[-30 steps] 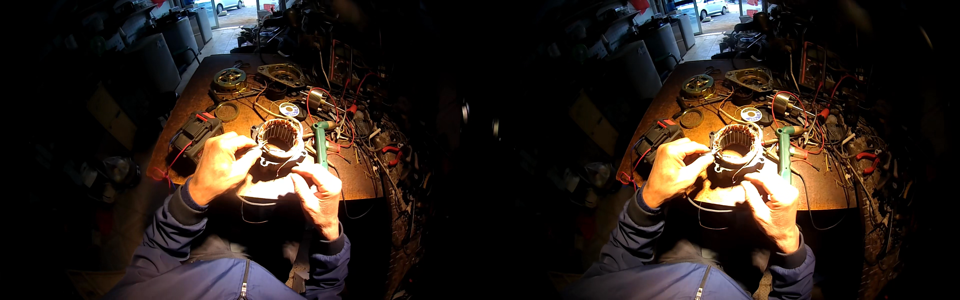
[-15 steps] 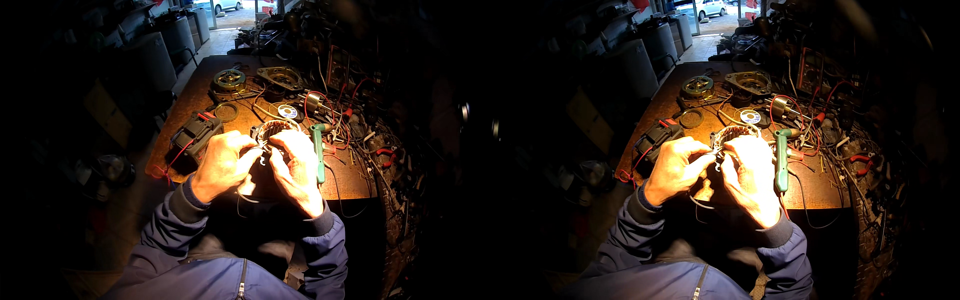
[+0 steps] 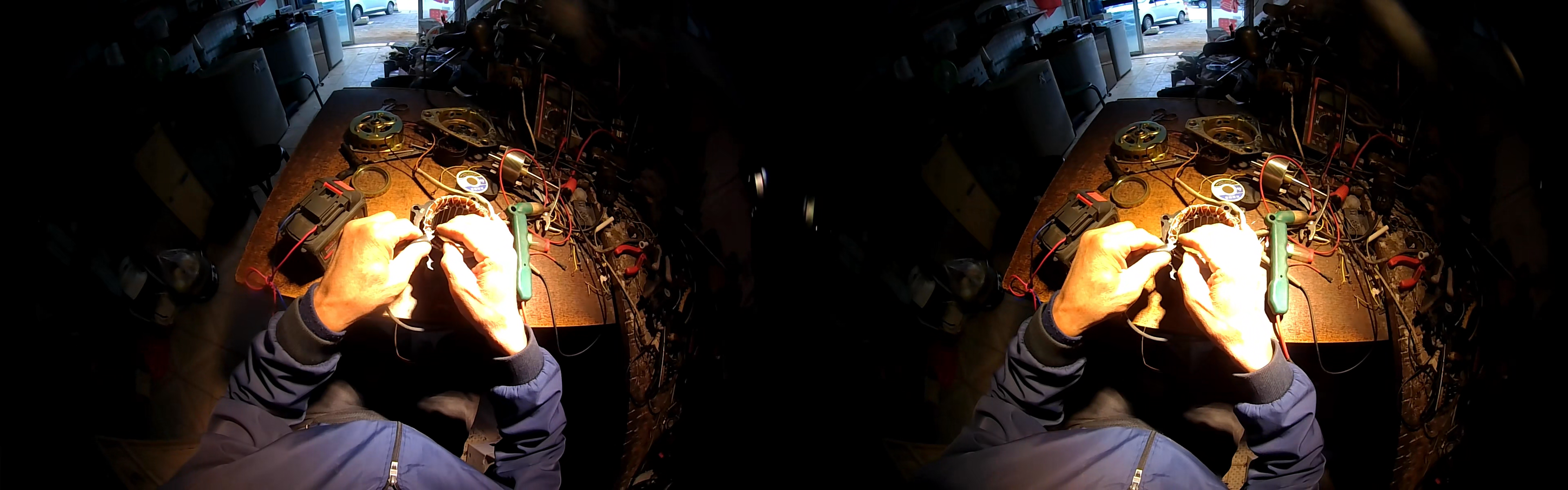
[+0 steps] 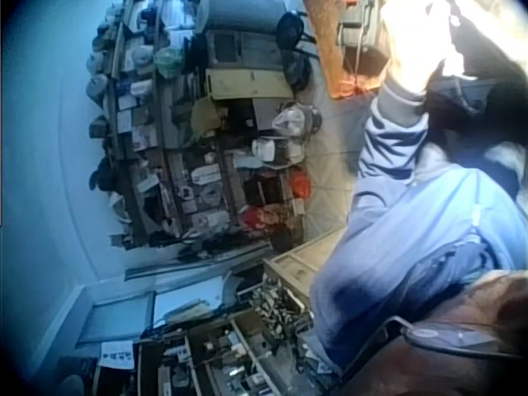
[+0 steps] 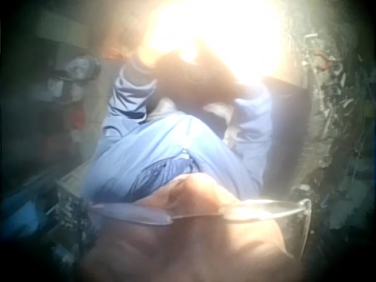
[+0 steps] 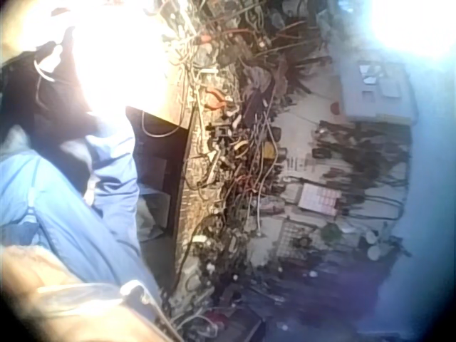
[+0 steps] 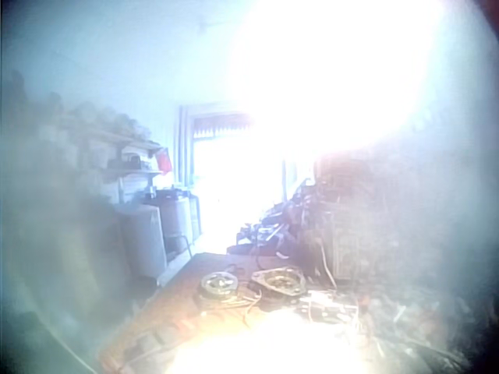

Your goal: The person repairs a cylindrical electrical component by stripping wires and soldering connections. They use a soldering iron to attach wires to the component's terminals and connect a battery pack to test the circuit.

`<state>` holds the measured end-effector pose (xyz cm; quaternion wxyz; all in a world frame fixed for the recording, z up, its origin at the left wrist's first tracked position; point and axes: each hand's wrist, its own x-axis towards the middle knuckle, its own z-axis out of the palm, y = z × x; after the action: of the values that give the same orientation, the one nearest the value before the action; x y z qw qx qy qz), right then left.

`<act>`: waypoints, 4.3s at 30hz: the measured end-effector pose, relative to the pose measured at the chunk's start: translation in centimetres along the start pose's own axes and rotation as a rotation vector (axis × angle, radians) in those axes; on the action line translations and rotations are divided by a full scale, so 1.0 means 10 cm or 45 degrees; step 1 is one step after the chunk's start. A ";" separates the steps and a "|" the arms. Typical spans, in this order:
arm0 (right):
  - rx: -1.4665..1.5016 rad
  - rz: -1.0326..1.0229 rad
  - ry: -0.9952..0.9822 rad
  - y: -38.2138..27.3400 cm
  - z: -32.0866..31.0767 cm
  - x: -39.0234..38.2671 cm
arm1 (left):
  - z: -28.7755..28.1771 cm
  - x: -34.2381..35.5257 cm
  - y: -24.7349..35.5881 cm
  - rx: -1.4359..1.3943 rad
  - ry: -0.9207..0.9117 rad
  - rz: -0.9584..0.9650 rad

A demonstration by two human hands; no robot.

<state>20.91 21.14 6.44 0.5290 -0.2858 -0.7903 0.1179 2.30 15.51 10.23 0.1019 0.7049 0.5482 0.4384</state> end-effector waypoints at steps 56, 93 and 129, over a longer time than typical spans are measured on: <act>-0.780 0.511 -0.257 0.38 -0.63 -0.32 | -0.02 0.04 0.09 0.087 -0.042 -0.058; -0.480 0.023 0.014 0.12 -0.54 -0.05 | 0.03 -0.16 -0.15 -0.232 0.310 -0.100; 0.070 0.199 -0.741 -0.02 -0.19 0.61 | 0.40 -0.52 -0.48 -0.953 0.297 -0.415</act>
<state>20.84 24.31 12.00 0.2773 -0.2855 -0.8808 0.2563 1.90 14.24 2.22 0.3562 0.4691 0.4632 0.6622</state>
